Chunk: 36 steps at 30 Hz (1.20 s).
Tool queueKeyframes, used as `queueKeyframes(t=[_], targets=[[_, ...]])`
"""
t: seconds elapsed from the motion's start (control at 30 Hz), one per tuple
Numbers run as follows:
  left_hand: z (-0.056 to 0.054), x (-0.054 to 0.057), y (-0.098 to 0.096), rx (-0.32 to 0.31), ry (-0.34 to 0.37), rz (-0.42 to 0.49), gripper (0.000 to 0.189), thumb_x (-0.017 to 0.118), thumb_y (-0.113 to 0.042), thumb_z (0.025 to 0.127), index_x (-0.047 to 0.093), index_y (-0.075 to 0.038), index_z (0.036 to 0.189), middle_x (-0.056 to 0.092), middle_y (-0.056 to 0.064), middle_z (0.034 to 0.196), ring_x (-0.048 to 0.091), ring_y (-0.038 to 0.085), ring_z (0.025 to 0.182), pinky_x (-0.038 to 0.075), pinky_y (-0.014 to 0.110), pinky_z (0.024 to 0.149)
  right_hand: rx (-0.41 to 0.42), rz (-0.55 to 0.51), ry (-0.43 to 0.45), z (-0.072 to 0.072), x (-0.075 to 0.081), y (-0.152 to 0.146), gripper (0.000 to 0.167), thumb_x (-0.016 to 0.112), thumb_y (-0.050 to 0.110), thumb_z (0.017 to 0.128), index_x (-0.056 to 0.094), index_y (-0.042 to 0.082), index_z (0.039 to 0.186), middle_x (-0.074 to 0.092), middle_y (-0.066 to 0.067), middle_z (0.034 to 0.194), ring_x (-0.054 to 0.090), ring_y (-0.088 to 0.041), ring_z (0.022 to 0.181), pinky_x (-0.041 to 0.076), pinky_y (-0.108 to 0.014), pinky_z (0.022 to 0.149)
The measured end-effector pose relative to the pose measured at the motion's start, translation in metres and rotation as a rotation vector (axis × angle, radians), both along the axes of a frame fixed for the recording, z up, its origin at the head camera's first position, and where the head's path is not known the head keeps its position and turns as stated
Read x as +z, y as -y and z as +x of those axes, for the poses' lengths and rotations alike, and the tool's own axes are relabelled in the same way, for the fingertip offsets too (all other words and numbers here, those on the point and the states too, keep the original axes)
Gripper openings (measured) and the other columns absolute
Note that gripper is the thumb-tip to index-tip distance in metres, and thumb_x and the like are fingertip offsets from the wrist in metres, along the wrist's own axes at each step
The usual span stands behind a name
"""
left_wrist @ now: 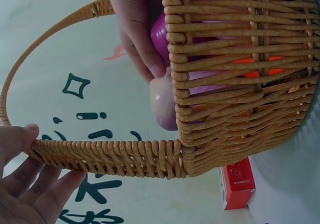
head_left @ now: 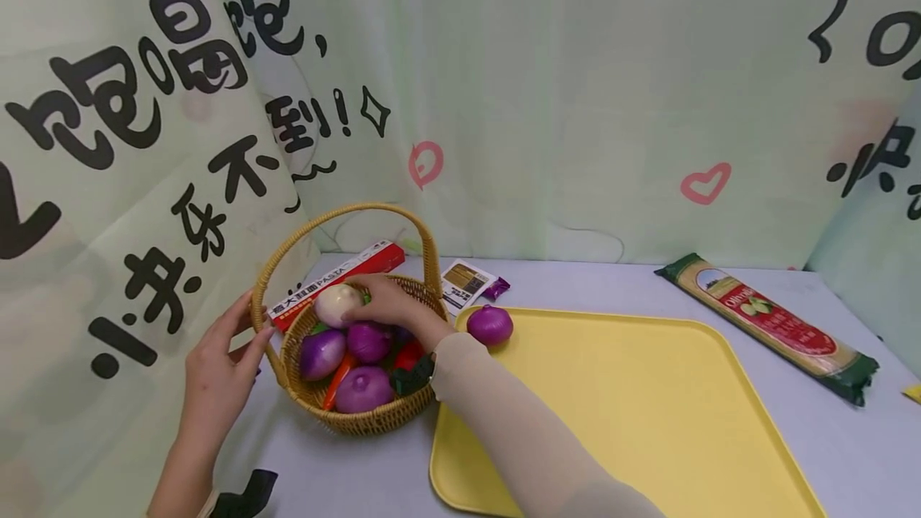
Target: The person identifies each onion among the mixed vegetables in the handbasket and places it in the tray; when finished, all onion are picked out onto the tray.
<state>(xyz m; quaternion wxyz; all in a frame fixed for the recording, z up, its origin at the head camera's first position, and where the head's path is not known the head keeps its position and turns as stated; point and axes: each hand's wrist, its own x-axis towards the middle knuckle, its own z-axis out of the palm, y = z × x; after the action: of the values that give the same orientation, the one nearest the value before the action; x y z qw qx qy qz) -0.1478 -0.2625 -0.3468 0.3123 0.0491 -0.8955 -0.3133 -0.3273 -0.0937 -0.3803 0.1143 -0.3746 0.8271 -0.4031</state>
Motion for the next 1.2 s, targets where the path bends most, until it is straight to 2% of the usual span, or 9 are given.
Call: queueKeyframes(t=[0.07, 0.3, 0.5, 0.73, 1.0, 1.07, 1.2], targets=[[0.0, 0.0, 0.0, 0.003, -0.006, 0.002, 0.059, 0.065, -0.012, 0.088, 0.043, -0.017, 0.142, 0.062, 0.015, 0.118, 0.06, 0.029, 0.109, 0.05, 0.009, 0.074, 0.0, -0.002, 0.023, 0.0, -0.001, 0.002, 0.066, 0.072, 0.027, 0.081, 0.046, 0.009, 0.139, 0.052, -0.006, 0.138, 0.05, -0.019, 0.126, 0.043, -0.027, 0.104], [-0.001, -0.001, 0.0, 0.008, -0.005, 0.006, 0.058, 0.065, -0.012, 0.088, 0.044, -0.016, 0.141, 0.062, 0.015, 0.117, 0.06, 0.029, 0.108, 0.053, 0.021, 0.075, -0.012, 0.001, 0.072, 0.0, -0.004, 0.007, 0.07, 0.072, 0.027, 0.081, 0.042, 0.015, 0.142, 0.05, -0.005, 0.141, 0.05, -0.02, 0.126, 0.044, -0.029, 0.102], [-0.001, -0.002, -0.001, 0.008, -0.002, 0.011, 0.058, 0.065, -0.01, 0.088, 0.044, -0.015, 0.141, 0.062, 0.015, 0.117, 0.06, 0.028, 0.108, 0.054, 0.026, 0.076, 0.012, 0.0, 0.101, 0.001, -0.006, 0.011, 0.068, 0.071, 0.027, 0.081, 0.042, 0.021, 0.142, 0.051, -0.005, 0.139, 0.051, -0.018, 0.123, 0.043, -0.029, 0.101], [-0.001, -0.002, 0.0, -0.004, -0.008, 0.008, 0.059, 0.065, -0.009, 0.087, 0.043, -0.015, 0.142, 0.06, 0.016, 0.12, 0.06, 0.03, 0.109, 0.053, 0.036, 0.078, 0.007, 0.018, 0.013, 0.002, -0.004, 0.014, 0.067, 0.073, 0.023, 0.079, 0.046, 0.019, 0.14, 0.053, -0.005, 0.137, 0.051, -0.017, 0.122, 0.043, -0.028, 0.101], [0.001, 0.001, -0.002, -0.016, -0.013, 0.016, 0.057, 0.064, -0.012, 0.088, 0.043, -0.014, 0.142, 0.061, 0.017, 0.118, 0.059, 0.03, 0.107, 0.054, 0.034, 0.077, -0.006, 0.056, -0.022, -0.003, 0.008, 0.001, 0.068, 0.074, 0.028, 0.078, 0.046, 0.027, 0.14, 0.05, -0.007, 0.132, 0.043, -0.017, 0.112, 0.043, -0.028, 0.091], [0.001, 0.002, -0.001, -0.017, -0.009, 0.017, 0.057, 0.064, -0.013, 0.089, 0.043, -0.014, 0.142, 0.06, 0.017, 0.119, 0.059, 0.03, 0.108, 0.054, 0.03, 0.076, -0.005, 0.033, -0.028, -0.004, 0.014, -0.003, 0.068, 0.074, 0.026, 0.078, 0.046, 0.026, 0.14, 0.049, -0.008, 0.132, 0.042, -0.018, 0.114, 0.042, -0.028, 0.091], [0.001, 0.002, 0.0, -0.02, -0.011, 0.012, 0.058, 0.064, -0.014, 0.089, 0.042, -0.015, 0.142, 0.061, 0.016, 0.119, 0.059, 0.03, 0.107, 0.053, 0.014, 0.075, 0.019, -0.014, -0.091, -0.005, 0.025, -0.012, 0.068, 0.075, 0.022, 0.077, 0.048, 0.022, 0.139, 0.053, -0.009, 0.133, 0.046, -0.02, 0.116, 0.044, -0.025, 0.089]])
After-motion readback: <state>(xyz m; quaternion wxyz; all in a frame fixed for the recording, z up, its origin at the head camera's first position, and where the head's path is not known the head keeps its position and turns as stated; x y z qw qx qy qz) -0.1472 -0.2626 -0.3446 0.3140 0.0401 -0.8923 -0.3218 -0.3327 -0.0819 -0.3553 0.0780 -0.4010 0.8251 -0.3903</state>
